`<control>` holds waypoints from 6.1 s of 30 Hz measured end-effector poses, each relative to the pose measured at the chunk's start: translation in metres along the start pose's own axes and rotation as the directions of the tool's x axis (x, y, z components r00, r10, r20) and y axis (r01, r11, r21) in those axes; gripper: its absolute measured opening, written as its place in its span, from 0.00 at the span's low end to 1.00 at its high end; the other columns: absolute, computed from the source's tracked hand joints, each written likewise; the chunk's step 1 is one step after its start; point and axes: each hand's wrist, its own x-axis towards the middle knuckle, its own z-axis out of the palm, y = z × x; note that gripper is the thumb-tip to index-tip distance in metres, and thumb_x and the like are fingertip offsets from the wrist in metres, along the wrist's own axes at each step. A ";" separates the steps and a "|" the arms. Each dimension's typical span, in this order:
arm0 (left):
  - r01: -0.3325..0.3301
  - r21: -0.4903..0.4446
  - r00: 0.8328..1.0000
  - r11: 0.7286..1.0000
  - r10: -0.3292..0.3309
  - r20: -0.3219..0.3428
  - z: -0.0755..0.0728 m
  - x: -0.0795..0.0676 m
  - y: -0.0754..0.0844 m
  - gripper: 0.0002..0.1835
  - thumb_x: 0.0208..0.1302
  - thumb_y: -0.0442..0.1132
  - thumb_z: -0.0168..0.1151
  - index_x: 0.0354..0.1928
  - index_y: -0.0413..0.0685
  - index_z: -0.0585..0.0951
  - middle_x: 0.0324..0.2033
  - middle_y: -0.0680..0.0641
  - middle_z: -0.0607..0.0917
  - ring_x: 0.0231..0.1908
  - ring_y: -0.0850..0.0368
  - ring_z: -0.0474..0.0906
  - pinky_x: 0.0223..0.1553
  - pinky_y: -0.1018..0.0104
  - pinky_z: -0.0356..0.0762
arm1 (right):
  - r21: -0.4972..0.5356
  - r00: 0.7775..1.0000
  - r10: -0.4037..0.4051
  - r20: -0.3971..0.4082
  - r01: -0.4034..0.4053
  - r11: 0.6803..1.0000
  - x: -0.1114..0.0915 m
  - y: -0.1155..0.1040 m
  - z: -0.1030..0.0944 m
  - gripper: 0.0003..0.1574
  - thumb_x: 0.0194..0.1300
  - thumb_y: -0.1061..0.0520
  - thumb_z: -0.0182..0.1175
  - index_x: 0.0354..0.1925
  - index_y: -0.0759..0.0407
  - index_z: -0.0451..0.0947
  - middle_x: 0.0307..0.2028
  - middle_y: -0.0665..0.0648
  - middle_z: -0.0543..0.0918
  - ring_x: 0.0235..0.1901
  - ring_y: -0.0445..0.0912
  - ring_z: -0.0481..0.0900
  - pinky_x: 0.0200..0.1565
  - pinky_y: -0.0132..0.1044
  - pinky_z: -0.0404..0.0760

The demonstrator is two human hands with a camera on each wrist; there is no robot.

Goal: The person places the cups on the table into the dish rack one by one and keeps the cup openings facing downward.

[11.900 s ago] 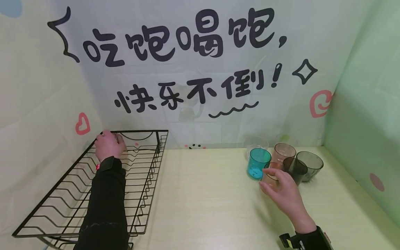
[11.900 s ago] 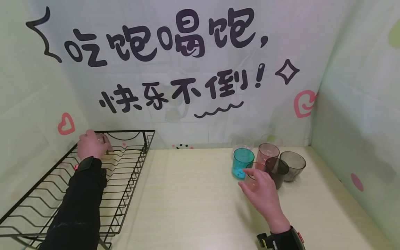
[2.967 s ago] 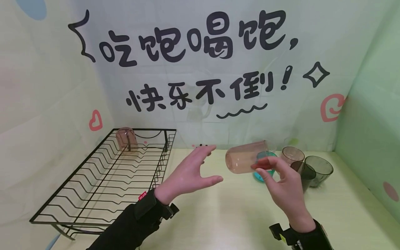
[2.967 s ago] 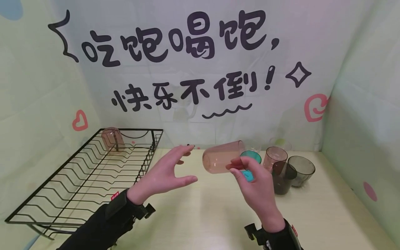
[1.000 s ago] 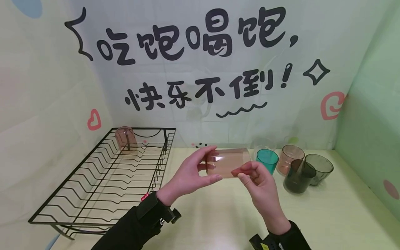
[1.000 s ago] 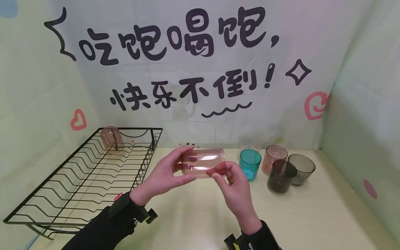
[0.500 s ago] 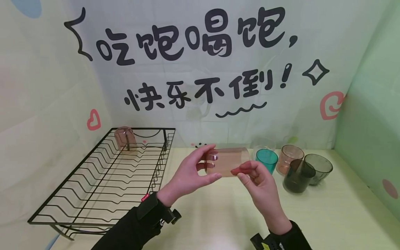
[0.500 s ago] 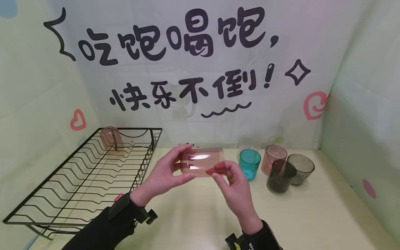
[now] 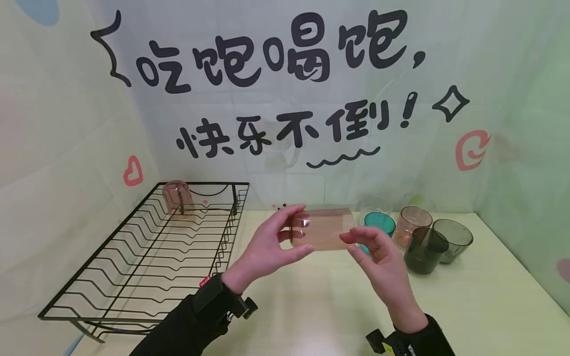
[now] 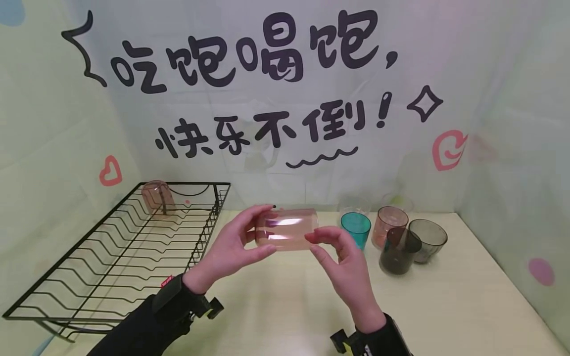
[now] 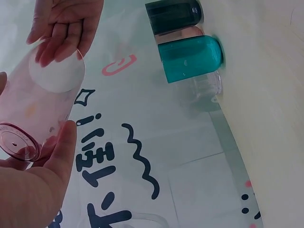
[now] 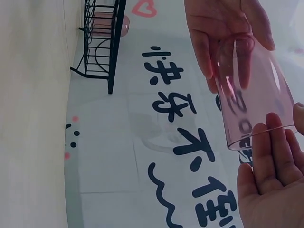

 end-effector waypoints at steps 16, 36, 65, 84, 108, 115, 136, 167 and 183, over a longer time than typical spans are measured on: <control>-0.021 -0.012 1.000 1.000 0.021 -0.009 -0.005 -0.002 0.005 0.40 0.54 0.29 0.74 0.69 0.40 0.67 0.53 0.41 0.79 0.48 0.51 0.80 0.52 0.63 0.79 | 0.004 1.000 -0.011 -0.029 0.011 1.000 -0.004 0.002 -0.014 0.22 0.63 0.77 0.58 0.56 0.75 0.71 0.47 0.51 0.85 0.51 0.41 0.81 0.57 0.29 0.72; -0.002 0.017 1.000 1.000 0.003 -0.022 -0.010 0.003 0.014 0.40 0.54 0.29 0.74 0.69 0.40 0.66 0.53 0.42 0.79 0.46 0.52 0.81 0.51 0.64 0.80 | -0.045 0.998 -0.027 -0.051 0.024 0.999 -0.004 0.003 -0.032 0.23 0.62 0.79 0.58 0.56 0.76 0.71 0.46 0.54 0.85 0.49 0.42 0.80 0.55 0.29 0.72; 0.062 0.064 0.996 0.996 -0.058 -0.062 -0.042 -0.001 0.021 0.39 0.55 0.30 0.74 0.69 0.42 0.67 0.52 0.42 0.79 0.45 0.52 0.82 0.51 0.65 0.80 | -0.290 0.996 0.073 -0.044 -0.082 0.953 -0.007 0.011 -0.068 0.23 0.63 0.70 0.64 0.57 0.67 0.74 0.48 0.51 0.84 0.51 0.36 0.78 0.55 0.25 0.71; 0.094 0.134 0.993 0.987 -0.083 -0.090 -0.065 -0.003 0.025 0.40 0.54 0.32 0.75 0.69 0.43 0.68 0.53 0.43 0.80 0.47 0.52 0.82 0.51 0.66 0.80 | -0.487 0.994 0.096 -0.043 -0.105 0.867 -0.009 0.021 -0.086 0.25 0.62 0.63 0.69 0.57 0.61 0.76 0.51 0.52 0.82 0.50 0.30 0.74 0.52 0.20 0.66; 0.220 0.275 0.968 0.936 -0.174 -0.182 -0.104 0.002 0.020 0.40 0.57 0.35 0.73 0.71 0.42 0.66 0.53 0.42 0.78 0.45 0.49 0.78 0.47 0.63 0.81 | -0.571 0.995 0.082 -0.058 -0.101 0.815 -0.015 0.031 -0.110 0.27 0.58 0.66 0.71 0.56 0.62 0.77 0.49 0.51 0.82 0.49 0.25 0.71 0.51 0.17 0.64; 0.262 0.313 0.954 0.913 -0.196 -0.227 -0.115 0.001 0.015 0.40 0.59 0.39 0.72 0.72 0.44 0.65 0.53 0.42 0.77 0.47 0.47 0.77 0.49 0.58 0.80 | -0.581 0.994 0.091 -0.062 -0.110 0.806 -0.016 0.031 -0.113 0.26 0.60 0.63 0.70 0.56 0.64 0.76 0.49 0.55 0.82 0.49 0.24 0.70 0.51 0.15 0.62; 0.372 0.336 0.890 0.865 -0.231 -0.392 -0.141 -0.002 0.008 0.43 0.61 0.47 0.71 0.74 0.43 0.61 0.52 0.41 0.74 0.49 0.46 0.73 0.51 0.57 0.75 | -0.655 0.990 0.125 -0.068 -0.139 0.742 -0.018 0.038 -0.126 0.28 0.59 0.61 0.71 0.57 0.63 0.76 0.51 0.63 0.82 0.49 0.24 0.68 0.48 0.18 0.60; 0.445 0.539 0.858 0.715 -0.167 -0.486 -0.165 -0.001 -0.048 0.43 0.55 0.41 0.67 0.70 0.30 0.62 0.60 0.29 0.71 0.60 0.34 0.65 0.62 0.38 0.59 | -0.687 0.994 0.098 -0.057 -0.110 0.718 -0.020 0.047 -0.133 0.27 0.58 0.62 0.72 0.56 0.66 0.77 0.49 0.66 0.83 0.50 0.26 0.68 0.50 0.23 0.61; 0.519 0.631 0.846 0.576 -0.239 -0.477 -0.165 0.000 -0.072 0.42 0.53 0.43 0.64 0.68 0.30 0.64 0.61 0.25 0.68 0.60 0.29 0.63 0.57 0.34 0.65 | -0.755 0.998 -0.054 0.021 0.051 0.653 -0.020 0.060 -0.129 0.31 0.47 0.69 0.75 0.51 0.71 0.77 0.44 0.69 0.82 0.47 0.64 0.76 0.51 0.53 0.68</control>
